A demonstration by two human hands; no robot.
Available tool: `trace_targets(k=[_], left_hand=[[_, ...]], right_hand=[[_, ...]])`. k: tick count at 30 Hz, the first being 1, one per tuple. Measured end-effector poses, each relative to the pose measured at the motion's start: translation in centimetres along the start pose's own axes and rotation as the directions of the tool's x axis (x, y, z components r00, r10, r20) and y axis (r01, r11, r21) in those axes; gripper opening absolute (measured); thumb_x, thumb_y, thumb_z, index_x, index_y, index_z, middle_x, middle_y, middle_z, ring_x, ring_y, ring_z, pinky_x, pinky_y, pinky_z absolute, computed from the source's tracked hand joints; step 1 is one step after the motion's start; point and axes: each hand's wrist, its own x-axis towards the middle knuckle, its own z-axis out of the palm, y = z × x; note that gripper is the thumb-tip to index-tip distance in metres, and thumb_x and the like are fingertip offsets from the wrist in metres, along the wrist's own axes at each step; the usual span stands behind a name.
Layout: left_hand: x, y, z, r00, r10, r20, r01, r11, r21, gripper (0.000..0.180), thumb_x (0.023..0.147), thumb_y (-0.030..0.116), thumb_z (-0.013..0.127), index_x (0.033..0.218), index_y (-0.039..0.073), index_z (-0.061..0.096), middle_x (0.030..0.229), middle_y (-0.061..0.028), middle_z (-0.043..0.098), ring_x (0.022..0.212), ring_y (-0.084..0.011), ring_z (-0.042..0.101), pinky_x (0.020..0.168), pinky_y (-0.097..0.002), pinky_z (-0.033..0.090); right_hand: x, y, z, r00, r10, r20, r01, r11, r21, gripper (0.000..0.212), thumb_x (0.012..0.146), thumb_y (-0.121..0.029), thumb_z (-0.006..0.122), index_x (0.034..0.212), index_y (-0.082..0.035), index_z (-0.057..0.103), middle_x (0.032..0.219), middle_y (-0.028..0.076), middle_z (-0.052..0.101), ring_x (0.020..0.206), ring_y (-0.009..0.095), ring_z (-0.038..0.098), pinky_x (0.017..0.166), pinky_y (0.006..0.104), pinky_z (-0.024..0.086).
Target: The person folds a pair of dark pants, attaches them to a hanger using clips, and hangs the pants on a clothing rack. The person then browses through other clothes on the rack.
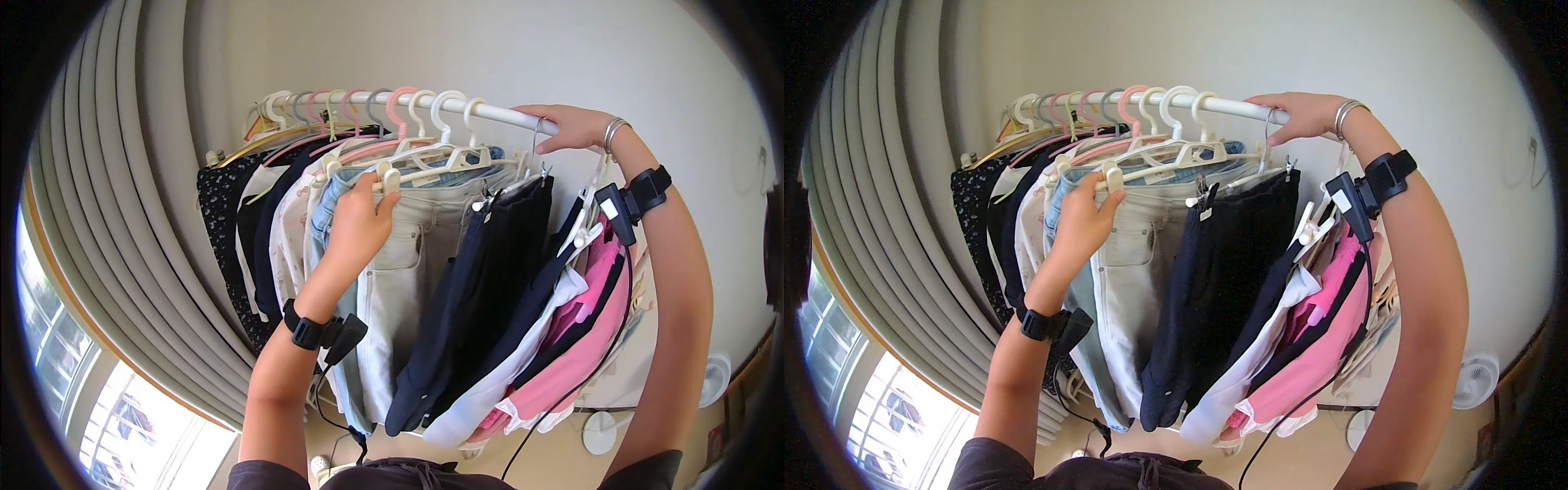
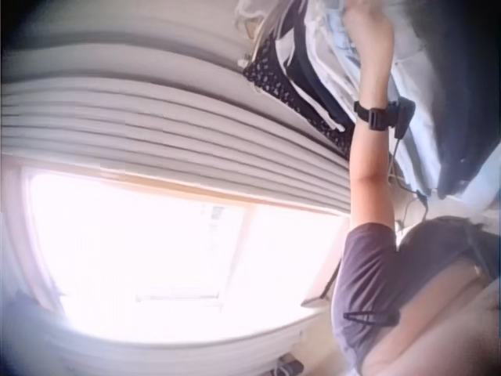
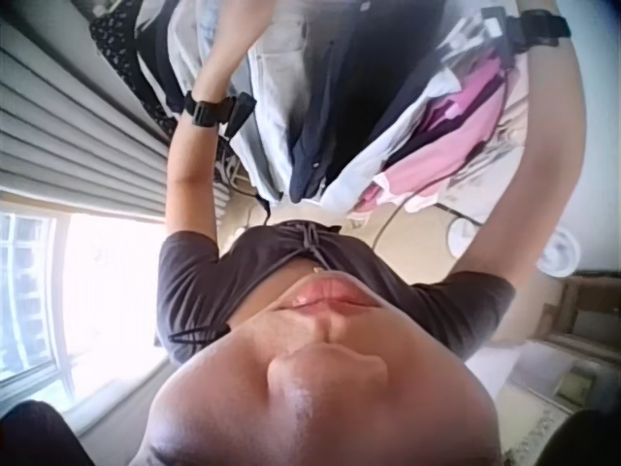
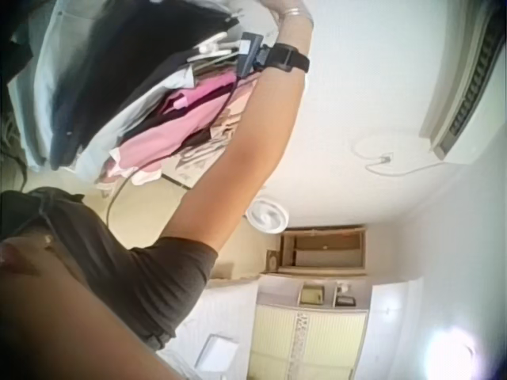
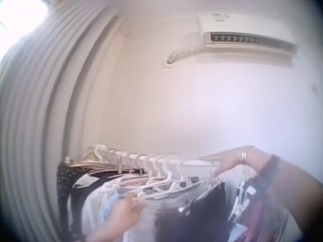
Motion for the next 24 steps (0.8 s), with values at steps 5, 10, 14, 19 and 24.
trace_targets(k=[5, 10, 14, 19, 24], left_hand=[[-1.3, 0.3, 0.6, 0.941, 0.265, -0.213, -0.212, 0.947, 0.241, 0.037, 0.083, 0.010, 0.069, 0.114, -0.001, 0.052, 0.105, -0.0213, 0.058, 0.087, -0.0398, 0.059, 0.072, -0.0432, 0.049], [-3.4, 1.4, 0.9, 0.869, 0.476, -0.136, -0.406, 0.842, 0.355, 0.042, 0.082, 0.011, 0.070, 0.119, 0.001, 0.052, 0.103, -0.0158, 0.054, 0.092, -0.0354, 0.057, 0.079, -0.0395, 0.049], [-4.5, 3.9, 2.5, 0.950, 0.310, 0.042, -0.305, 0.947, -0.097, 0.054, 0.083, 0.009, 0.069, 0.130, 0.002, 0.045, 0.114, -0.0189, 0.053, 0.095, -0.0383, 0.057, 0.081, -0.0395, 0.049], [-2.3, 4.3, 4.3, 0.942, 0.336, 0.020, -0.333, 0.938, -0.102, 0.057, 0.084, 0.009, 0.069, 0.135, 0.009, 0.044, 0.115, -0.0193, 0.056, 0.099, -0.0389, 0.058, 0.081, -0.0403, 0.051], [0.1, 4.5, 4.6, 0.947, 0.318, -0.033, -0.319, 0.933, -0.168, 0.040, 0.083, 0.008, 0.068, 0.121, 0.008, 0.054, 0.095, -0.0163, 0.062, 0.075, -0.0346, 0.060, 0.067, -0.0391, 0.050]], right_hand=[[0.3, 1.6, 0.0, 0.995, 0.093, -0.040, -0.087, 0.987, 0.134, 0.057, 0.085, -0.042, 0.069, 0.127, -0.006, 0.057, 0.100, 0.005, 0.063, 0.097, 0.016, 0.056, 0.090, 0.0322, 0.043], [0.2, 0.3, -0.1, 0.991, 0.128, -0.033, -0.118, 0.969, 0.216, 0.056, 0.087, -0.046, 0.066, 0.123, -0.003, 0.059, 0.095, 0.006, 0.065, 0.086, 0.014, 0.060, 0.083, 0.0299, 0.045], [0.9, 1.3, 1.2, 0.973, 0.120, -0.197, -0.088, 0.983, 0.162, 0.067, 0.083, -0.054, 0.067, 0.122, 0.000, 0.060, 0.101, 0.013, 0.066, 0.082, 0.015, 0.064, 0.075, 0.0297, 0.048], [1.0, 0.9, 0.5, 0.927, 0.290, -0.237, -0.282, 0.957, 0.066, 0.075, 0.075, -0.063, 0.070, 0.113, 0.001, 0.066, 0.096, 0.015, 0.069, 0.075, 0.013, 0.064, 0.067, 0.0276, 0.048], [0.8, 1.5, 1.0, 0.943, 0.241, -0.228, -0.213, 0.967, 0.138, 0.070, 0.077, -0.064, 0.067, 0.113, -0.004, 0.069, 0.084, 0.009, 0.068, 0.069, 0.012, 0.063, 0.065, 0.0270, 0.047]])
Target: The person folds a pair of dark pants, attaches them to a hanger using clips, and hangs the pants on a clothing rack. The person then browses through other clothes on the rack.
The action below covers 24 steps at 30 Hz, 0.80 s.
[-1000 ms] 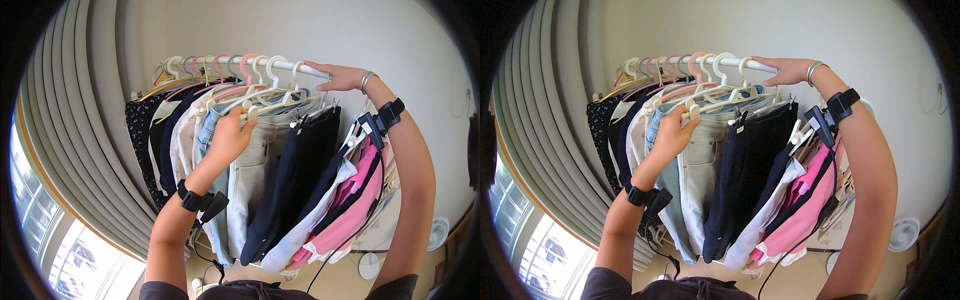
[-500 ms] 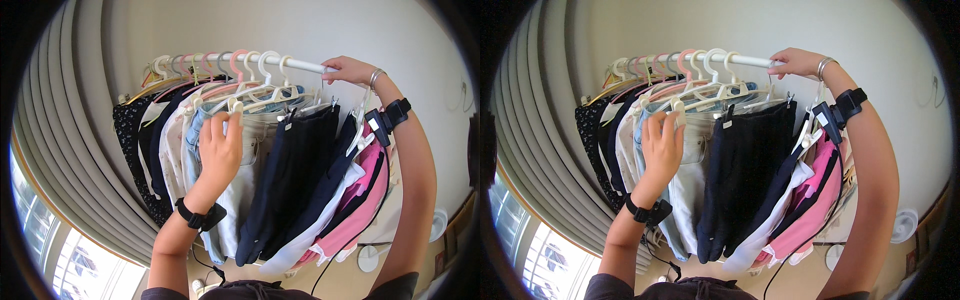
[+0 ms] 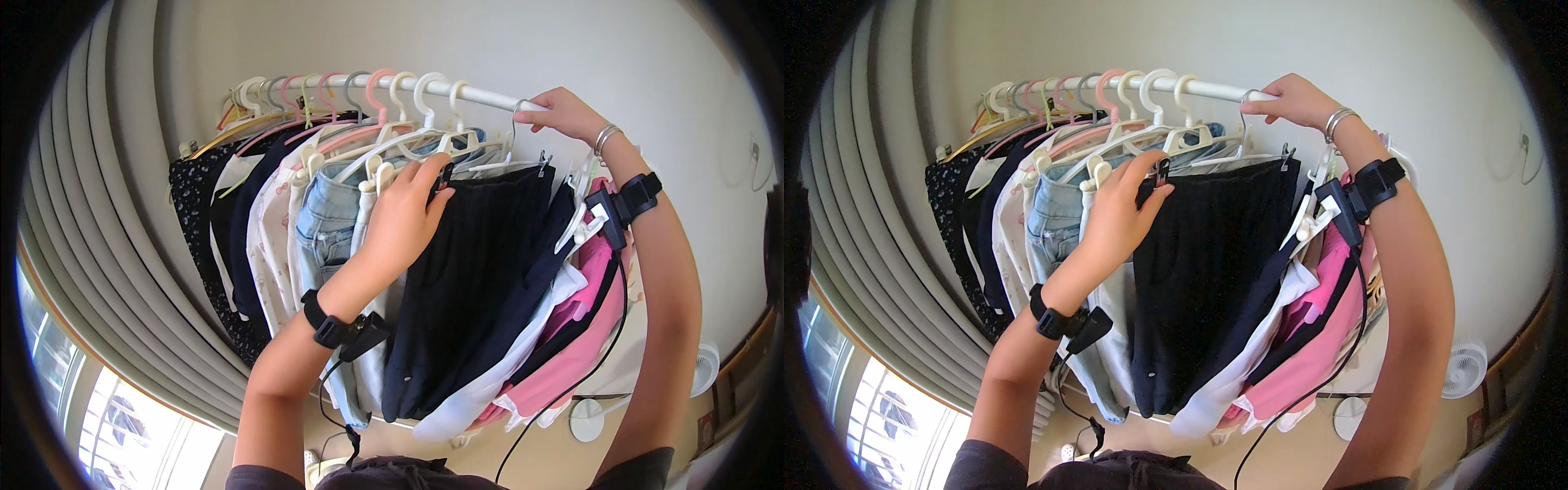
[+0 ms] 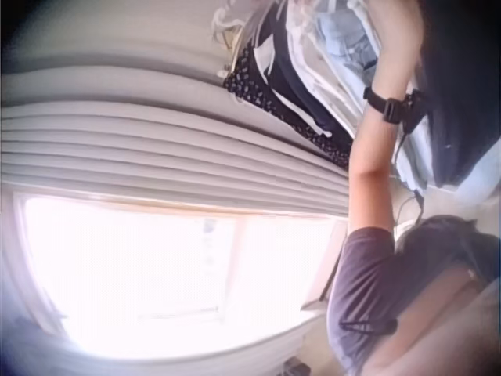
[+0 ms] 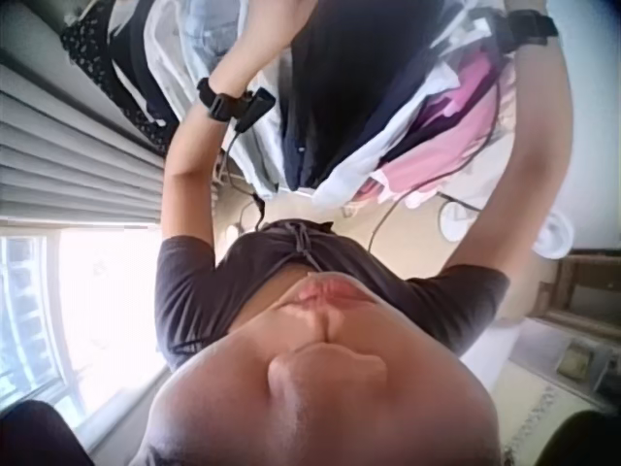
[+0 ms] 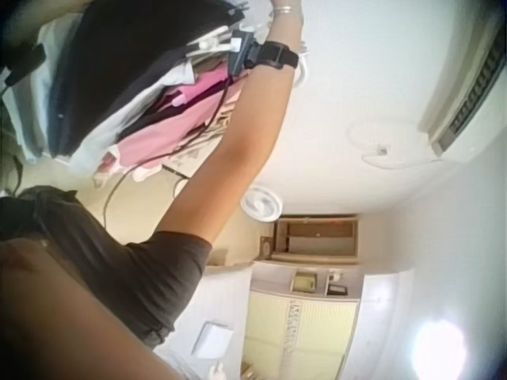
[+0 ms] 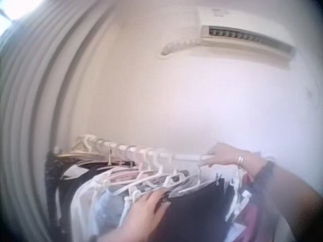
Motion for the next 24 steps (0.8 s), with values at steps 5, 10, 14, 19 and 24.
trace_targets(k=[5, 10, 14, 19, 24], left_hand=[[0.1, 0.4, -0.7, 0.999, -0.045, -0.014, 0.046, 0.999, 0.025, 0.027, 0.082, 0.005, 0.065, 0.108, 0.007, 0.056, 0.091, -0.0165, 0.059, 0.079, -0.0398, 0.060, 0.066, -0.0450, 0.049], [-0.1, -0.6, -0.4, 0.995, -0.031, -0.095, 0.040, 0.995, 0.096, 0.028, 0.083, 0.006, 0.064, 0.109, 0.008, 0.056, 0.090, -0.0160, 0.058, 0.080, -0.0395, 0.060, 0.067, -0.0461, 0.049], [-0.4, -1.7, -0.8, 0.995, -0.008, -0.094, 0.024, 0.985, 0.171, 0.032, 0.084, 0.010, 0.065, 0.114, 0.009, 0.056, 0.091, -0.0154, 0.057, 0.080, -0.0385, 0.060, 0.066, -0.0445, 0.050], [-1.2, 0.5, -3.0, 0.983, 0.165, -0.086, -0.115, 0.903, 0.414, 0.042, 0.080, 0.014, 0.071, 0.120, 0.008, 0.057, 0.113, -0.0103, 0.054, 0.099, -0.0324, 0.054, 0.082, -0.0419, 0.046], [0.6, -0.7, -6.9, 0.963, 0.202, -0.179, -0.040, 0.761, 0.647, 0.030, 0.080, 0.017, 0.070, 0.108, 0.008, 0.063, 0.103, -0.0072, 0.060, 0.098, -0.0294, 0.053, 0.082, -0.0410, 0.040]], right_hand=[[-0.5, -0.5, 0.3, 0.994, -0.097, 0.044, 0.093, 0.993, 0.076, 0.072, 0.087, -0.066, 0.053, 0.137, -0.014, 0.054, 0.096, 0.007, 0.064, 0.083, 0.014, 0.063, 0.073, 0.0293, 0.046], [-1.6, 0.9, -0.3, 0.987, -0.151, -0.063, 0.158, 0.979, 0.132, 0.065, 0.092, -0.058, 0.050, 0.142, -0.017, 0.047, 0.122, 0.009, 0.060, 0.112, 0.020, 0.057, 0.100, 0.0350, 0.040], [-4.4, 2.3, -4.1, 0.994, -0.108, -0.012, 0.109, 0.994, 0.024, 0.056, 0.092, -0.050, 0.056, 0.134, -0.014, 0.056, 0.134, 0.011, 0.056, 0.121, 0.023, 0.054, 0.107, 0.0360, 0.036], [-8.7, 4.7, -6.1, 0.971, 0.202, 0.129, -0.206, 0.978, 0.017, 0.058, 0.084, -0.039, 0.071, 0.128, -0.004, 0.059, 0.122, 0.013, 0.063, 0.113, 0.021, 0.057, 0.099, 0.0325, 0.042], [-9.1, 7.0, -4.2, 0.994, 0.057, -0.098, -0.048, 0.995, 0.088, 0.055, 0.082, -0.038, 0.074, 0.120, -0.001, 0.064, 0.107, 0.009, 0.067, 0.082, 0.014, 0.061, 0.078, 0.0300, 0.049]])
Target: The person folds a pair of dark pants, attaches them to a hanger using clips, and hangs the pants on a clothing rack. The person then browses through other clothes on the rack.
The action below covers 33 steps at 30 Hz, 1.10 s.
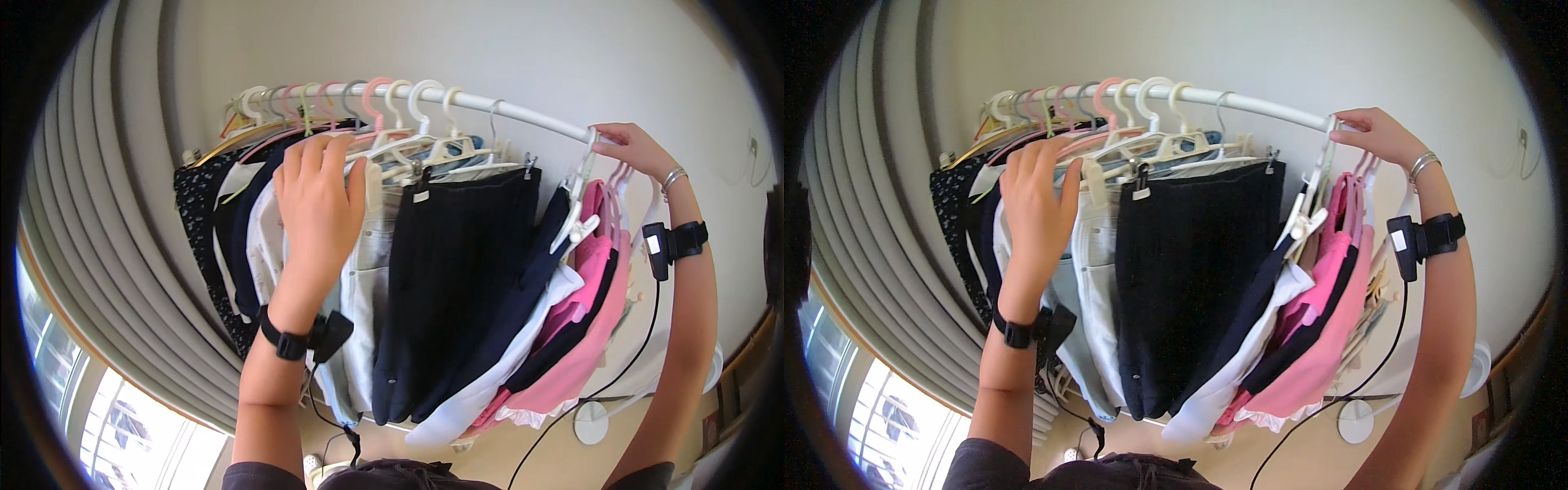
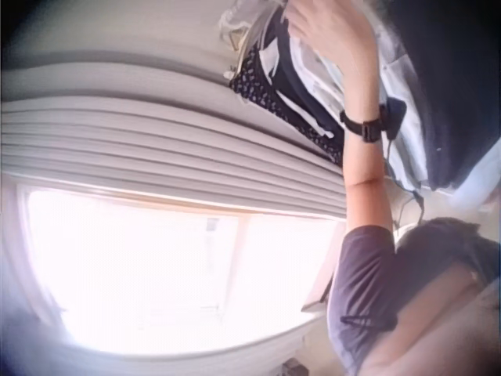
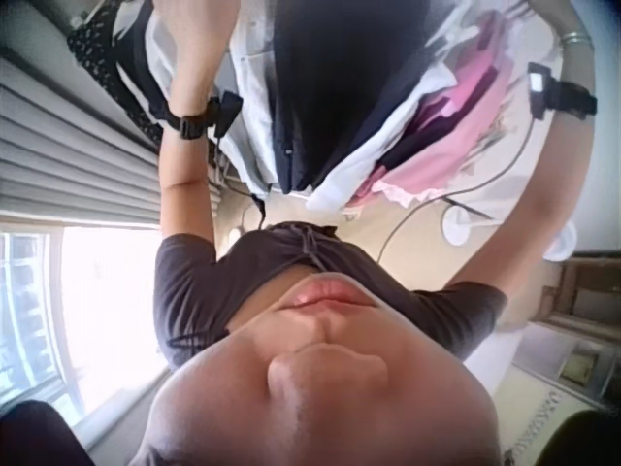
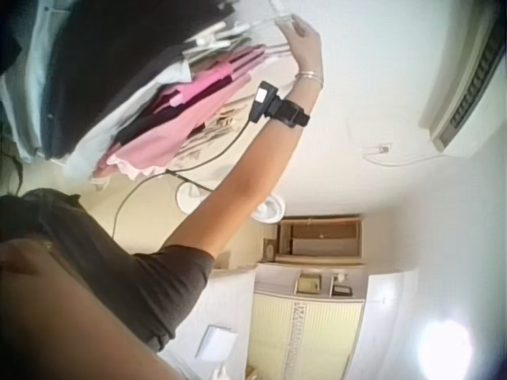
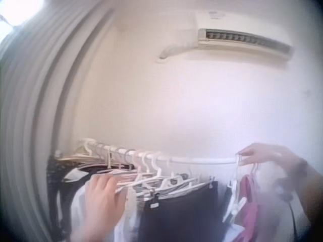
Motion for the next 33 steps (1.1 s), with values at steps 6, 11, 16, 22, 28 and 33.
trace_targets(k=[6, 11, 16, 22, 28, 33], left_hand=[[-0.4, -3.3, 1.8, 0.980, 0.090, 0.180, -0.078, 0.994, -0.072, 0.017, 0.083, 0.021, 0.067, 0.095, 0.009, 0.068, 0.090, -0.0043, 0.060, 0.094, -0.0262, 0.054, 0.079, -0.0416, 0.038], [-0.2, -4.0, 2.5, 0.950, 0.136, 0.282, -0.113, 0.989, -0.098, 0.019, 0.087, 0.021, 0.059, 0.101, 0.013, 0.070, 0.091, -0.0040, 0.066, 0.095, -0.0240, 0.054, 0.079, -0.0433, 0.033], [0.4, -4.7, 2.8, 0.917, 0.118, 0.380, -0.032, 0.974, -0.225, 0.022, 0.086, 0.020, 0.059, 0.104, 0.014, 0.069, 0.097, -0.0041, 0.067, 0.102, -0.0234, 0.053, 0.084, -0.0438, 0.031], [1.6, -7.5, 2.7, 0.886, -0.130, 0.445, 0.256, 0.938, -0.236, 0.026, 0.087, 0.029, 0.062, 0.103, 0.009, 0.068, 0.113, -0.0115, 0.060, 0.097, -0.0315, 0.057, 0.086, -0.0481, 0.038], [0.4, -8.9, 4.9, 0.998, 0.038, 0.056, -0.017, 0.944, -0.330, 0.020, 0.082, 0.016, 0.068, 0.098, 0.005, 0.067, 0.108, -0.0179, 0.061, 0.094, -0.0375, 0.058, 0.083, -0.0449, 0.045], [1.8, -1.6, -1.0, 0.994, -0.100, -0.053, 0.057, 0.847, -0.529, 0.018, 0.080, 0.003, 0.066, 0.098, 0.002, 0.062, 0.103, -0.0143, 0.060, 0.093, -0.0344, 0.057, 0.084, -0.0403, 0.046]], right_hand=[[0.7, -3.4, 0.4, 0.998, 0.068, -0.006, -0.069, 0.994, -0.084, 0.053, 0.080, -0.040, 0.074, 0.113, 0.001, 0.067, 0.101, 0.012, 0.069, 0.087, 0.017, 0.063, 0.080, 0.0293, 0.049], [1.5, -5.1, 0.9, 0.999, 0.014, -0.029, -0.018, 0.986, -0.168, 0.052, 0.078, -0.039, 0.076, 0.109, 0.002, 0.067, 0.097, 0.011, 0.068, 0.088, 0.017, 0.062, 0.080, 0.0305, 0.048], [3.5, -3.8, 2.6, 1.000, -0.028, 0.001, 0.028, 0.991, -0.129, 0.048, 0.080, -0.031, 0.074, 0.114, -0.002, 0.058, 0.092, 0.009, 0.065, 0.081, 0.014, 0.057, 0.073, 0.0293, 0.046], [3.4, -4.8, 2.8, 0.992, 0.058, 0.109, -0.067, 0.995, 0.080, 0.047, 0.081, -0.025, 0.072, 0.119, -0.003, 0.055, 0.092, 0.006, 0.061, 0.075, 0.015, 0.050, 0.065, 0.0290, 0.043], [4.1, -2.3, 2.3, 0.977, -0.131, 0.166, 0.065, 0.932, 0.357, 0.050, 0.081, -0.016, 0.073, 0.126, -0.003, 0.056, 0.098, 0.003, 0.064, 0.085, 0.012, 0.055, 0.075, 0.0263, 0.045], [3.6, -5.4, 1.9, 0.977, 0.044, 0.208, -0.073, 0.988, 0.136, 0.054, 0.080, -0.013, 0.075, 0.129, -0.003, 0.056, 0.101, 0.002, 0.064, 0.093, 0.011, 0.057, 0.086, 0.0239, 0.044]])
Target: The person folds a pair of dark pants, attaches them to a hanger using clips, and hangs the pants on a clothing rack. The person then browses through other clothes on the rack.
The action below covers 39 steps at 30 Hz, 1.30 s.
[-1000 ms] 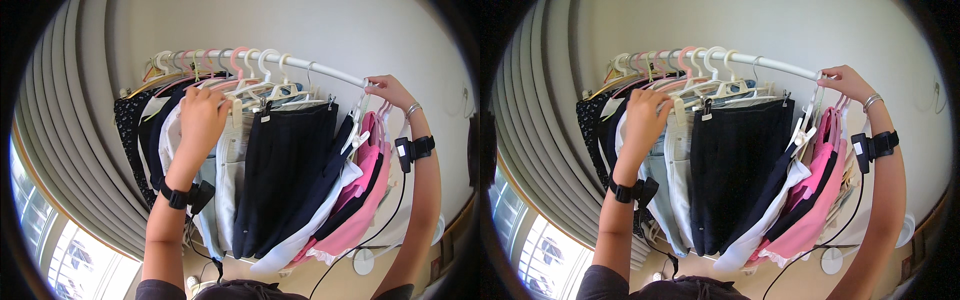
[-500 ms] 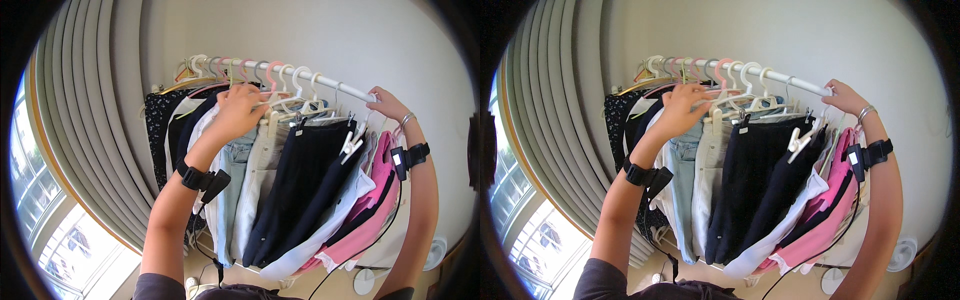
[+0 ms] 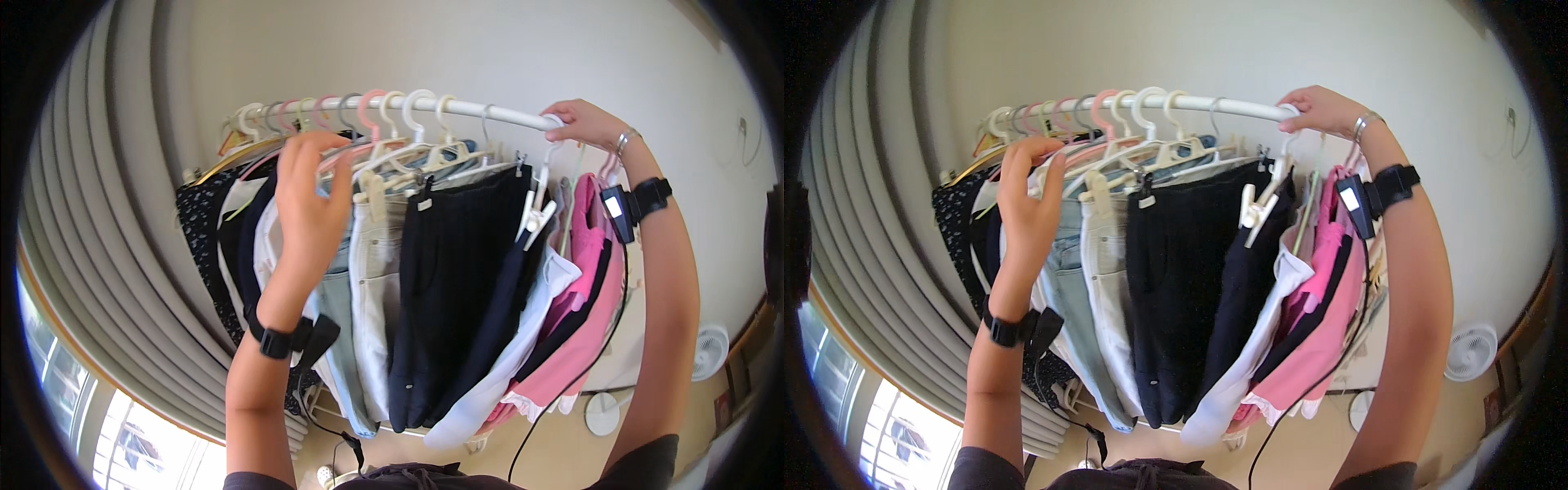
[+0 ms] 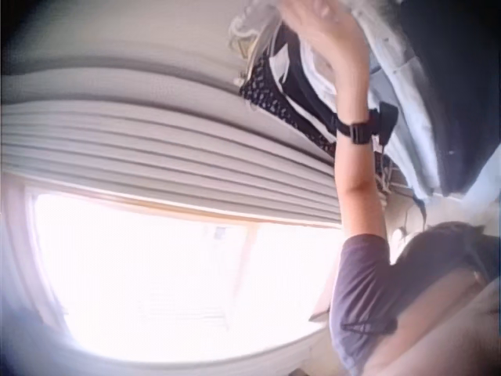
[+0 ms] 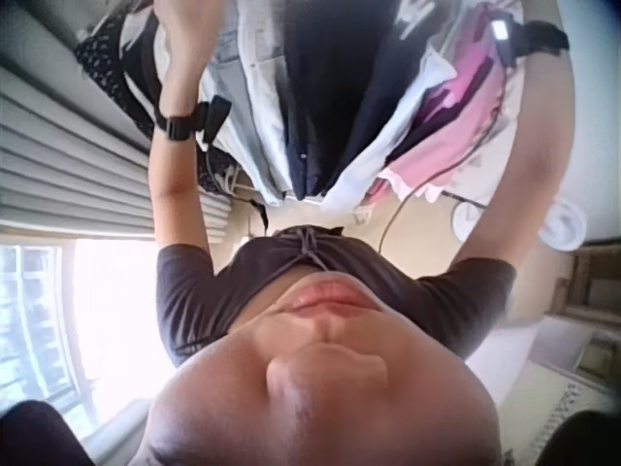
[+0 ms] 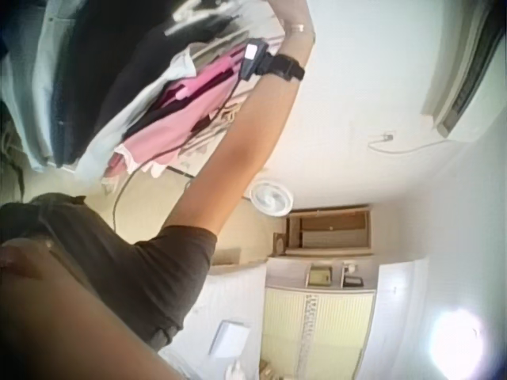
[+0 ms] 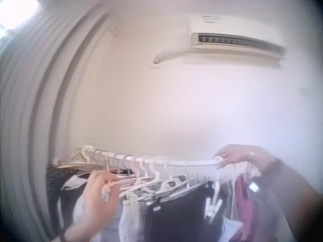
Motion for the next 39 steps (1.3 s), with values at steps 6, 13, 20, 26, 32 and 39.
trace_targets(k=[6, 13, 20, 26, 32, 39], left_hand=[[-3.0, 8.8, 4.7, 0.857, 0.223, 0.465, -0.141, 0.968, -0.206, 0.060, 0.080, 0.025, 0.073, 0.129, 0.002, 0.048, 0.130, -0.0245, 0.045, 0.111, -0.0403, 0.052, 0.094, -0.0433, 0.046], [-3.9, 8.6, 12.0, 0.783, -0.135, 0.607, 0.371, 0.884, -0.282, 0.066, 0.083, 0.019, 0.071, 0.132, -0.004, 0.034, 0.082, -0.0238, 0.064, 0.077, -0.0412, 0.065, 0.068, -0.0443, 0.052], [-4.1, 4.4, 12.2, 0.824, -0.210, 0.526, 0.320, 0.939, -0.126, 0.028, 0.084, 0.015, 0.069, 0.100, -0.002, 0.054, 0.075, -0.0217, 0.064, 0.073, -0.0401, 0.063, 0.064, -0.0419, 0.050], [-3.9, 2.8, 9.4, 0.835, -0.286, 0.471, 0.427, 0.876, -0.226, 0.031, 0.083, 0.017, 0.071, 0.097, -0.005, 0.054, 0.075, -0.0253, 0.062, 0.075, -0.0446, 0.061, 0.064, -0.0452, 0.049], [-4.3, 3.1, 8.3, 0.969, -0.146, 0.197, 0.188, 0.958, -0.217, 0.034, 0.083, 0.010, 0.070, 0.110, -0.002, 0.054, 0.094, -0.0206, 0.063, 0.088, -0.0392, 0.061, 0.076, -0.0407, 0.050], [-3.3, 2.0, 4.4, 0.971, 0.141, 0.194, -0.187, 0.951, 0.247, 0.031, 0.075, 0.008, 0.072, 0.105, 0.005, 0.062, 0.099, -0.0087, 0.062, 0.100, -0.0265, 0.056, 0.087, -0.0398, 0.041]], right_hand=[[-0.3, 1.1, -1.9, 0.985, -0.058, 0.164, 0.016, 0.968, 0.250, 0.067, 0.078, -0.009, 0.076, 0.139, -0.008, 0.049, 0.101, 0.002, 0.066, 0.091, 0.009, 0.057, 0.087, 0.0233, 0.044], [-0.2, 0.8, -1.5, 0.998, -0.002, 0.065, -0.010, 0.984, 0.179, 0.051, 0.080, -0.013, 0.075, 0.128, -0.006, 0.059, 0.095, 0.007, 0.072, 0.091, 0.010, 0.065, 0.087, 0.0250, 0.047], [1.0, -0.9, 1.3, 0.990, 0.012, -0.142, -0.058, 0.942, -0.329, 0.050, 0.078, -0.052, 0.073, 0.084, -0.003, 0.062, 0.075, 0.008, 0.067, 0.067, 0.013, 0.067, 0.062, 0.0269, 0.050], [1.7, -1.4, 1.9, 0.990, 0.040, -0.134, -0.088, 0.925, -0.369, 0.056, 0.083, -0.057, 0.066, 0.099, -0.003, 0.066, 0.078, 0.008, 0.064, 0.072, 0.016, 0.064, 0.067, 0.0300, 0.051], [3.1, -0.6, 4.1, 0.884, -0.393, -0.253, 0.315, 0.901, -0.299, 0.056, 0.088, -0.055, 0.059, 0.107, -0.003, 0.067, 0.088, 0.010, 0.066, 0.085, 0.020, 0.060, 0.076, 0.0322, 0.048], [4.4, -5.1, 3.9, 0.976, -0.191, -0.105, 0.143, 0.923, -0.356, 0.057, 0.089, -0.055, 0.058, 0.097, 0.000, 0.070, 0.068, 0.009, 0.061, 0.060, 0.019, 0.052, 0.059, 0.0336, 0.044]])
